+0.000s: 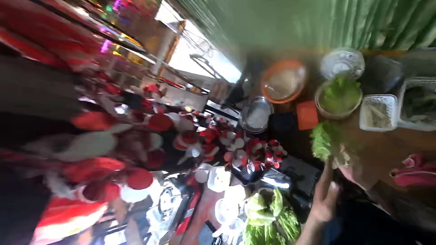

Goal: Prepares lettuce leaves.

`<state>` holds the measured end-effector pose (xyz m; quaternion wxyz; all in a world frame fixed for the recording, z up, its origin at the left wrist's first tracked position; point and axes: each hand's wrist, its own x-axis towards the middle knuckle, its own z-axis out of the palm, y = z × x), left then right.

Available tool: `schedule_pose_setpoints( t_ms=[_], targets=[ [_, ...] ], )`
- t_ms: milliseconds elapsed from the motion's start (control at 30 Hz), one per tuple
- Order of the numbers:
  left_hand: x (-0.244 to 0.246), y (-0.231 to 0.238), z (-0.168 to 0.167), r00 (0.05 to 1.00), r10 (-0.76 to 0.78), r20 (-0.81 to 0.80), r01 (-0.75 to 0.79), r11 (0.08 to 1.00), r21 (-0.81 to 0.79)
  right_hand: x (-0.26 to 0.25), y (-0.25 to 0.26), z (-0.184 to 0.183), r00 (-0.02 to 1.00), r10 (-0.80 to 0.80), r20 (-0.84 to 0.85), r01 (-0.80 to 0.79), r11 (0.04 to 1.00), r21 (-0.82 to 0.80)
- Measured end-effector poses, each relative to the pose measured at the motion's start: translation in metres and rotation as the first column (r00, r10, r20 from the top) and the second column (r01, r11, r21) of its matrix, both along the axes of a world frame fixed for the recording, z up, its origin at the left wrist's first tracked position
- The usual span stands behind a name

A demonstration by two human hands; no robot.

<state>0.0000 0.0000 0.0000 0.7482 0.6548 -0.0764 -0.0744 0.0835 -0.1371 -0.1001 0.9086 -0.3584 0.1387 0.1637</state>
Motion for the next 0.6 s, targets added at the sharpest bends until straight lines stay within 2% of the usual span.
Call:
schedule_pose_setpoints(
  t_ms=[67, 133, 267, 367, 433, 500, 533, 567, 600],
  targets=[
    [-0.001, 0.004, -0.003, 1.000, -0.014, 0.011, 0.015, 0.999, -0.033, 0.054, -0.008, 0.000, 0.989, -0.134, -0.059, 0.133, 0.991, -0.015],
    [-0.009, 0.011, -0.012, 0.999, -0.019, -0.031, 0.017, 0.999, -0.050, 0.105, -0.018, 0.004, 0.974, -0.214, -0.075, 0.206, 0.972, -0.110],
    [-0.031, 0.025, -0.030, 0.981, 0.047, -0.190, -0.066, 0.993, -0.097, 0.180, -0.032, -0.018, 0.968, -0.250, 0.033, 0.250, 0.937, -0.242],
    [-0.041, 0.028, -0.038, 0.958, 0.157, -0.241, -0.186, 0.977, -0.106, 0.176, -0.036, -0.047, 0.949, -0.315, -0.015, 0.290, 0.890, -0.352],
    [-0.046, 0.025, -0.046, 0.929, 0.272, -0.252, -0.304, 0.948, -0.098, 0.132, -0.025, -0.039, 0.949, -0.305, 0.073, 0.299, 0.809, -0.506],
    [-0.044, 0.021, -0.051, 0.849, 0.405, -0.340, -0.462, 0.881, -0.103, 0.067, 0.005, -0.013, 0.948, -0.069, 0.311, 0.250, 0.767, -0.592],
    [-0.042, 0.017, -0.052, 0.783, 0.451, -0.428, -0.547, 0.827, -0.129, 0.028, 0.020, -0.002, 0.890, 0.132, 0.436, 0.194, 0.756, -0.625],
    [-0.040, 0.014, -0.053, 0.712, 0.472, -0.519, -0.629, 0.759, -0.172, -0.010, 0.032, 0.010, 0.774, 0.345, 0.531, 0.131, 0.733, -0.668],
    [-0.041, 0.012, -0.053, 0.656, 0.467, -0.593, -0.693, 0.683, -0.230, -0.041, 0.041, 0.018, 0.608, 0.516, 0.603, 0.083, 0.714, -0.695]
  ],
)
